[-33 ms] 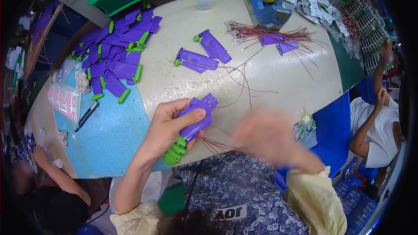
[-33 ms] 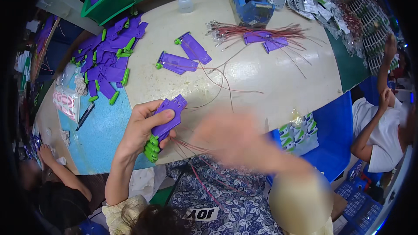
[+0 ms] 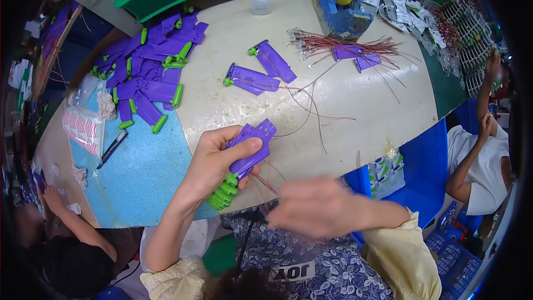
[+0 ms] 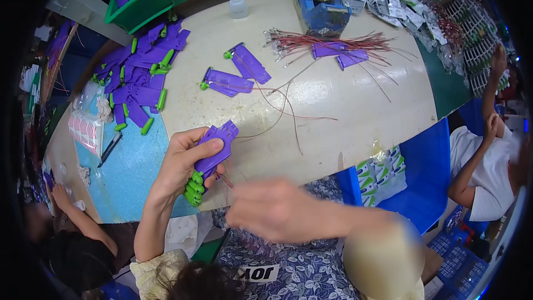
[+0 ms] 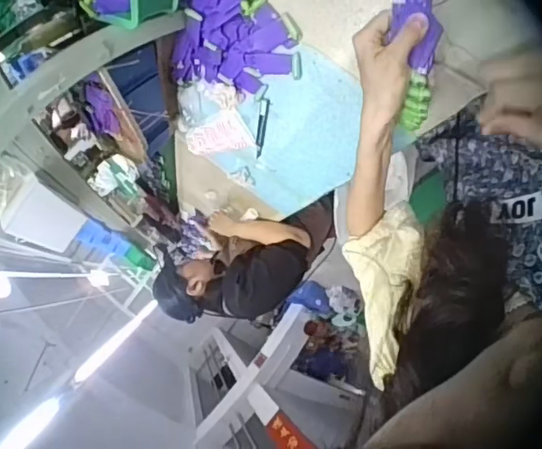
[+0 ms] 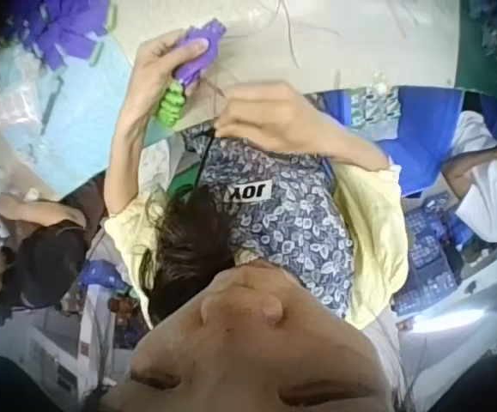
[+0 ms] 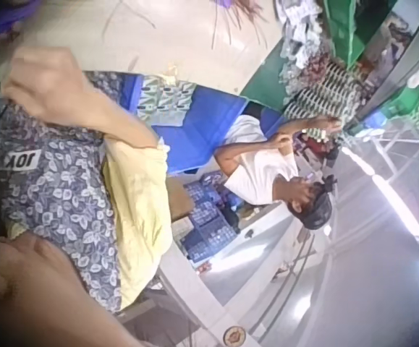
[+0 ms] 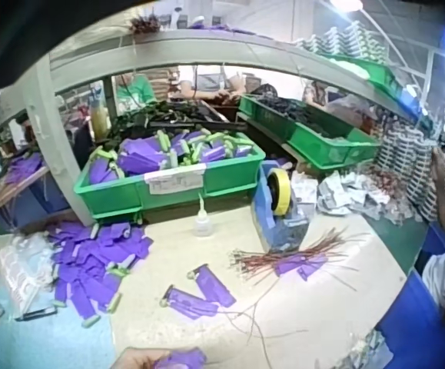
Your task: The person assembles small purple plastic components with green cylindrical pieces and red wires. They apply glue to the purple parts, insert the wires, and use a hammer to secure the green pieces into place. The person works at a table with piles of parts and tools, stacking the finished units as they complete them.
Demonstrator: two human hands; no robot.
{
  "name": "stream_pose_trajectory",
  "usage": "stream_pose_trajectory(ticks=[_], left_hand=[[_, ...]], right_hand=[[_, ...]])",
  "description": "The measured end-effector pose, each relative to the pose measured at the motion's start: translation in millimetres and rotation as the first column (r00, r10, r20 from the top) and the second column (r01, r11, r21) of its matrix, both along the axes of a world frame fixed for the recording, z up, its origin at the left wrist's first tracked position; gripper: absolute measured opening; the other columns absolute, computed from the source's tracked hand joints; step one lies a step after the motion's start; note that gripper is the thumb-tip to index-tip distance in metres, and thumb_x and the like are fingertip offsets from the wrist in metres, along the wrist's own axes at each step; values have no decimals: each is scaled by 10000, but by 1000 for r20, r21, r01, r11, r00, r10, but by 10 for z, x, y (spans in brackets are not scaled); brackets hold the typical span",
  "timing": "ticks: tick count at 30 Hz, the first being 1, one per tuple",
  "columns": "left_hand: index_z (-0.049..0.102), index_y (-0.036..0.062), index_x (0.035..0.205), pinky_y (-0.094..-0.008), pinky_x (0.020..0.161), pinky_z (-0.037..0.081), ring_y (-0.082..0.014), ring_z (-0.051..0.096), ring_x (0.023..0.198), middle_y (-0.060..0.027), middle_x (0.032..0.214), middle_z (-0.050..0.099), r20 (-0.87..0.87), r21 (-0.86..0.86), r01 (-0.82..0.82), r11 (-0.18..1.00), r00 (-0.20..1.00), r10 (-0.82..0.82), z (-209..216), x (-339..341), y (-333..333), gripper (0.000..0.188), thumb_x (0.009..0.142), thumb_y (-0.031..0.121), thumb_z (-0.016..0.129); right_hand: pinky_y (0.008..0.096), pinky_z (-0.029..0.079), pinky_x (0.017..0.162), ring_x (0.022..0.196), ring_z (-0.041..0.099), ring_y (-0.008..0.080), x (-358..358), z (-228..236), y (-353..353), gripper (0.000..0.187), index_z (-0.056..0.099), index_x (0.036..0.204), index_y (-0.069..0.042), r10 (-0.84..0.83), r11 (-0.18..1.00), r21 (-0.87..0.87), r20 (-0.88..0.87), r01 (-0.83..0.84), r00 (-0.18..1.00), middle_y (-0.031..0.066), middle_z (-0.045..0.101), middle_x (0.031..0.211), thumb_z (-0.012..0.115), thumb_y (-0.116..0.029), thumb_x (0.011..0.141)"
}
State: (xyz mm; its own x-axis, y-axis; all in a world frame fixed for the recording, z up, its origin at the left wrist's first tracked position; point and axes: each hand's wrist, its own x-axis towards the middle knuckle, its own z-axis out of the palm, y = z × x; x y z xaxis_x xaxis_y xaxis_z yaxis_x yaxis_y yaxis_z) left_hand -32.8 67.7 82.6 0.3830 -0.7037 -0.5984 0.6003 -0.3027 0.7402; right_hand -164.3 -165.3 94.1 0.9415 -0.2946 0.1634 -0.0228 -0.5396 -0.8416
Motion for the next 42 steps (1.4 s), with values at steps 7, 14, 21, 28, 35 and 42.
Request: stream_pose_trajectory(ticks=[7, 14, 21, 28, 35, 42], left_hand=[[668, -8, 934, -286, 469, 436, -163, 598, 491, -96, 624, 632, 691, 256, 155, 954, 661, -293, -28, -113, 61, 185, 932, 177, 677], [659, 68, 954, -419, 560, 500, -303, 677, 654, -115, 1361, 597, 936, 294, 238, 926, 122, -329, -183, -169, 185, 174, 867, 205, 722], [651, 12, 965, -409, 581, 528, -305, 693, 669, -150, 1423, 563, 939, 309, 240, 920, 76, -335, -221, -39, -201, 213, 854, 175, 732], [657, 36, 976, -360, 585, 516, -254, 667, 672, -108, 1151, 679, 961, 253, 294, 922, 36, -275, -137, -229, 38, 211, 831, 150, 760], [636, 41, 977, -381, 641, 511, -266, 670, 748, -97, 952, 695, 923, 375, 313, 872, -43, -382, -167, -416, 247, 246, 803, 149, 771], [552, 21, 908, -343, 664, 546, -208, 654, 709, -93, 1297, 641, 939, 343, 236, 909, -95, -330, -205, -294, 86, 208, 853, 140, 712]], right_hand=[[447, 487, 917, 1103, 571, 346, 761, -568, 240, 483, 628, 1201, -13, 95, 927, -372, 115, -46, 989, 180, 629, 1162, 803, -128, 765], [457, 485, 875, 1013, 567, 372, 256, -540, -432, 350, 651, 1129, 23, -160, 864, -443, 207, 238, 965, 166, 621, 1009, 691, -5, 782], [418, 486, 829, 962, 562, 323, -306, -577, -944, 296, 699, 1073, 8, -168, 778, -610, 27, 149, 985, 138, 585, 985, 677, 43, 780], [414, 493, 811, 922, 582, 311, -320, -486, -1233, 268, 694, 1089, -26, -10, 722, -692, -6, 3, 1000, 118, 600, 968, 688, -9, 821], [336, 536, 619, 661, 692, 243, -61, -47, -287, 193, 726, 1081, 6, -113, 992, 67, 45, 110, 993, 168, 714, 859, 647, -28, 908], [364, 533, 633, 670, 694, 265, 400, -592, 226, 150, 747, 982, 10, 70, 995, 78, -130, -61, 989, 181, 720, 811, 692, -75, 872]])
